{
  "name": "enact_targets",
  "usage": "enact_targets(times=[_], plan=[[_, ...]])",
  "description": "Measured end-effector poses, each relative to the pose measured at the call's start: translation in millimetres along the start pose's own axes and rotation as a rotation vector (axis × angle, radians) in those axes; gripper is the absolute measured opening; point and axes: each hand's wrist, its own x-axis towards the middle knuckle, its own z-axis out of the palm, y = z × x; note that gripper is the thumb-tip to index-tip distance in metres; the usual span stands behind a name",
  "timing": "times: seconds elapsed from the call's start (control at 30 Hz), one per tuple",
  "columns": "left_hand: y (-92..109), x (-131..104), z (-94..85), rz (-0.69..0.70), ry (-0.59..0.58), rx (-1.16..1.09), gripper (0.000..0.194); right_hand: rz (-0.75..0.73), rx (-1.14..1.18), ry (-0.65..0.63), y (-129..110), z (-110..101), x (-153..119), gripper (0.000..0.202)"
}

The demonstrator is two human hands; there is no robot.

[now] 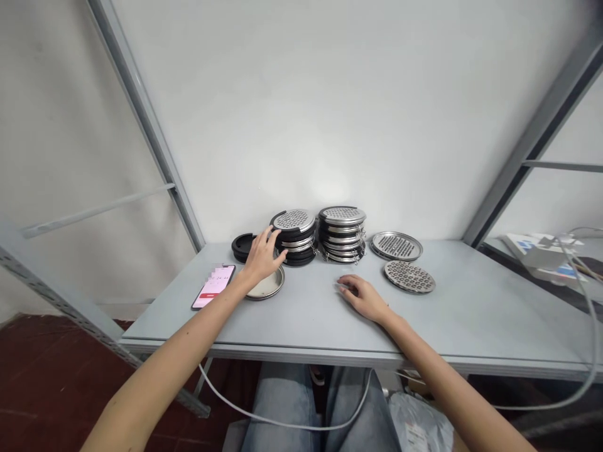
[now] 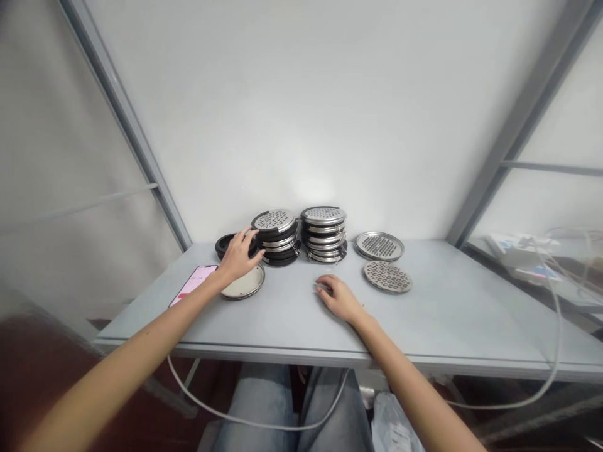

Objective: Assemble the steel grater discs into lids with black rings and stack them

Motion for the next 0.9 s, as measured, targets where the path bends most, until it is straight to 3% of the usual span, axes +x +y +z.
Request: enact_targets(times=[0.2,0.33,0.67,0.9], plan=[[-2.7,43.5,5.7,0.117,-0.132,-0.012,0.069,0.007,0.005,0.005,-3.2,-1.6,0.1,0.028],[-8.2,53.3,8.6,0.167,-0.209,-0.021,0.051,-0.007,-0.004,-0.008,-3.2,-2.3,-0.5,0.028],[-5.0,57.4,8.5,0.256,-0.082,0.143,0.036,-0.021,-0.021,-0.020,-5.8,-3.7,0.7,0.027],[-3.4,67.3,7.4,0.207,-0.053,0.162,0.033,-0.018,0.001,-0.013,-6.1,-3.3,0.1,0.026]])
